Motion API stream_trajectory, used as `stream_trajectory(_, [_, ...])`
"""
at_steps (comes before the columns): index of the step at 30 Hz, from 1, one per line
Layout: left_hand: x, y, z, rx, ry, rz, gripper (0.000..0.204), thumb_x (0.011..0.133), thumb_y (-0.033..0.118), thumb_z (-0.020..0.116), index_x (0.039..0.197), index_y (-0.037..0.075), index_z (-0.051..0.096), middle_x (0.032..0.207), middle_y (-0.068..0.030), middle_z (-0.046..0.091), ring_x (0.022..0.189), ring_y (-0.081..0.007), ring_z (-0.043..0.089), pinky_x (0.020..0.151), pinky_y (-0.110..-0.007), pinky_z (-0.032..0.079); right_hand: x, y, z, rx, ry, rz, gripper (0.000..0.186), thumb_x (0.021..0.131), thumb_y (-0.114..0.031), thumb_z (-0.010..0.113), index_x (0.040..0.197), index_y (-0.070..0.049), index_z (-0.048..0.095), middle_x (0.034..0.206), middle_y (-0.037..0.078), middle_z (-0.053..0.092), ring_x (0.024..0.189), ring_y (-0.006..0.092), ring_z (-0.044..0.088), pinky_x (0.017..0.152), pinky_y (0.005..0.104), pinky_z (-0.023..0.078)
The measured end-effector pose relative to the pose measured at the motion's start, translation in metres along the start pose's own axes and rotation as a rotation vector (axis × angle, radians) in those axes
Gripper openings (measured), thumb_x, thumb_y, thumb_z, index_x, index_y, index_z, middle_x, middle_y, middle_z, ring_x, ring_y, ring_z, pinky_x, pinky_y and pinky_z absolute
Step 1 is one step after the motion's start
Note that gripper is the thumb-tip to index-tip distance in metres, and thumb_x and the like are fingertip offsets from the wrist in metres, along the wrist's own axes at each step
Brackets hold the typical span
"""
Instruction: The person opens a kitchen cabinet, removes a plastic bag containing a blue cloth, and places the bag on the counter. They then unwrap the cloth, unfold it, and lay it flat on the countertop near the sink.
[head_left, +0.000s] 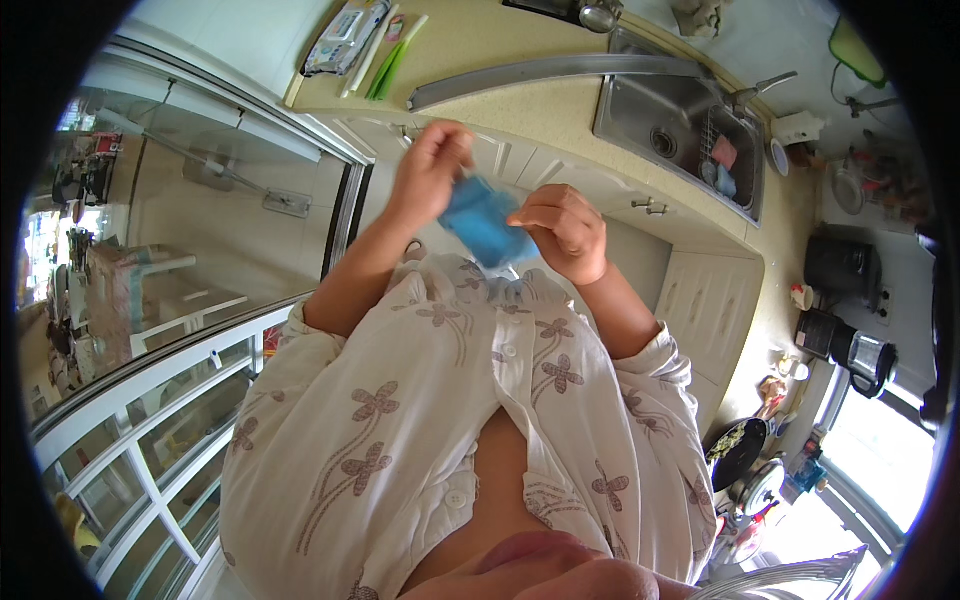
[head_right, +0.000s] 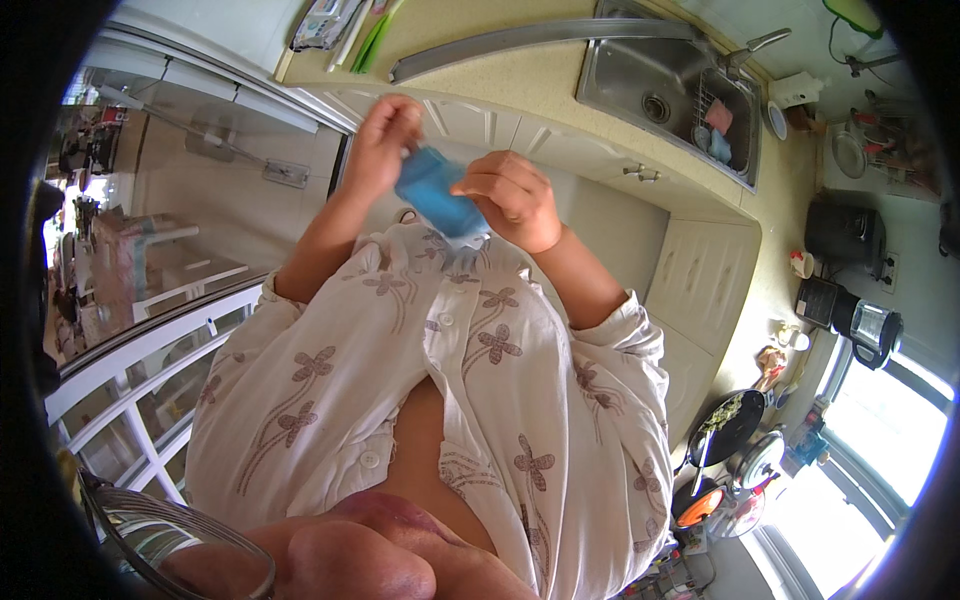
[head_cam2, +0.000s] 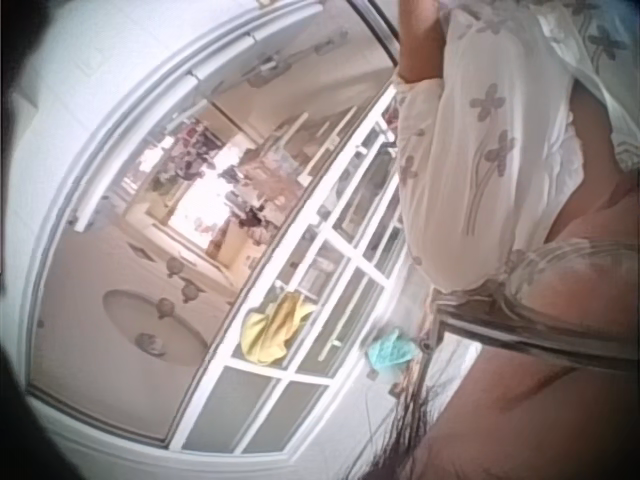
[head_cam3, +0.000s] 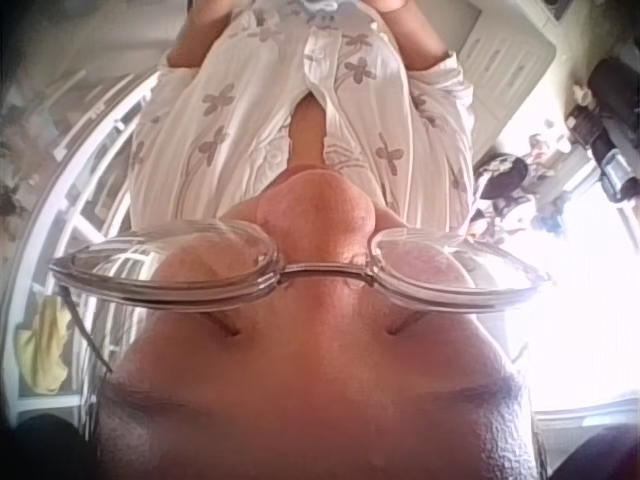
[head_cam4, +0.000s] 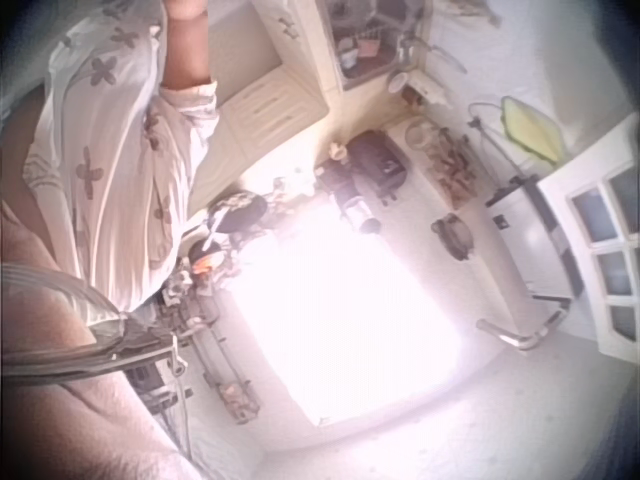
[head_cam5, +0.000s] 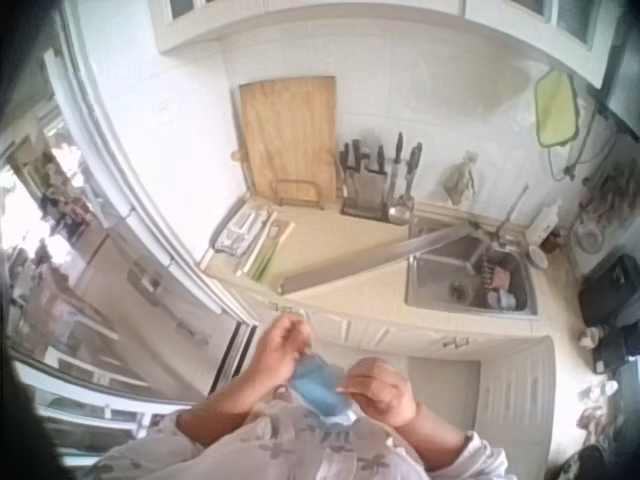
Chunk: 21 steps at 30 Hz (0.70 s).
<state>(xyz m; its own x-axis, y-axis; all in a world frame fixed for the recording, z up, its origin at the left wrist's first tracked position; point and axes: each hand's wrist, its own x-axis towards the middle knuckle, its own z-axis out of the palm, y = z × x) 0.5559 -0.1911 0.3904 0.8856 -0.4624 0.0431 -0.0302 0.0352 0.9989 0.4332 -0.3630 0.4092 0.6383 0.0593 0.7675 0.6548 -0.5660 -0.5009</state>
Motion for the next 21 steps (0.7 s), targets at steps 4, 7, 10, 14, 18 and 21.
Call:
stream_trajectory(4, [0.021, 0.014, -0.048, -0.146, 0.164, 0.151, 0.015, 0.1, 0.022, 0.053, 0.104, 0.008, 0.056, 0.079, 0.0002, 0.058, 0.064, -0.0052, 0.049, 0.057, -0.02, 0.042, -0.014, 0.006, -0.023, 0.107, -0.006, 0.234, 0.025, 0.068, 0.013, 0.074, 0.082, -0.005, 0.066, 0.082, 0.007, 0.063, 0.078, 0.02, 0.062, 0.065, 0.0303, 0.051])
stream_trajectory(7, [0.023, 0.022, -0.07, -0.145, 0.292, 0.279, 0.015, 0.1, 0.023, 0.052, 0.106, 0.009, 0.055, 0.079, 0.0, 0.058, 0.064, -0.0047, 0.048, 0.057, -0.02, 0.041, -0.03, 0.024, -0.032, 0.13, 0.053, 0.453, 0.02, 0.072, 0.009, 0.074, 0.081, -0.006, 0.065, 0.079, 0.008, 0.061, 0.074, 0.0192, 0.062, 0.065, 0.0291, 0.049])
stream_trajectory(10, [0.023, 0.03, -0.085, -0.122, 0.377, 0.367, 0.015, 0.1, 0.022, 0.051, 0.106, 0.008, 0.054, 0.08, -0.0006, 0.058, 0.066, -0.0047, 0.049, 0.058, -0.02, 0.041, -0.036, 0.049, -0.033, -0.013, 0.079, 0.622, 0.018, 0.074, 0.006, 0.073, 0.085, -0.005, 0.064, 0.08, 0.008, 0.062, 0.075, 0.0197, 0.062, 0.066, 0.0297, 0.049])
stream_trajectory(14, [0.022, 0.033, -0.095, -0.078, 0.381, 0.408, 0.014, 0.1, 0.02, 0.05, 0.106, 0.007, 0.053, 0.081, -0.0015, 0.059, 0.068, -0.0051, 0.05, 0.059, -0.02, 0.041, -0.016, 0.061, -0.023, -0.38, -0.095, 0.806, 0.022, 0.073, -0.001, 0.073, 0.093, -0.006, 0.065, 0.093, 0.01, 0.062, 0.085, 0.0255, 0.061, 0.074, 0.0363, 0.049])
stream_trajectory(18, [0.028, 0.03, -0.093, -0.01, 0.306, 0.428, 0.015, 0.1, 0.017, 0.052, 0.107, 0.004, 0.053, 0.083, -0.003, 0.059, 0.072, -0.007, 0.053, 0.065, -0.021, 0.044, 0.031, 0.049, 0.009, -0.401, -0.085, 0.272, 0.028, 0.072, 0.002, 0.068, 0.098, -0.008, 0.065, 0.1, 0.01, 0.064, 0.091, 0.0339, 0.06, 0.079, 0.0412, 0.049])
stream_trajectory(21, [0.039, 0.027, -0.092, 0.02, 0.213, 0.392, 0.016, 0.099, 0.018, 0.053, 0.107, 0.003, 0.052, 0.084, -0.004, 0.059, 0.077, -0.0087, 0.057, 0.071, -0.023, 0.047, 0.071, 0.051, 0.047, -0.039, -0.124, 0.176, 0.027, 0.074, 0.001, 0.068, 0.099, -0.007, 0.065, 0.101, 0.011, 0.065, 0.091, 0.0329, 0.061, 0.08, 0.04, 0.049])
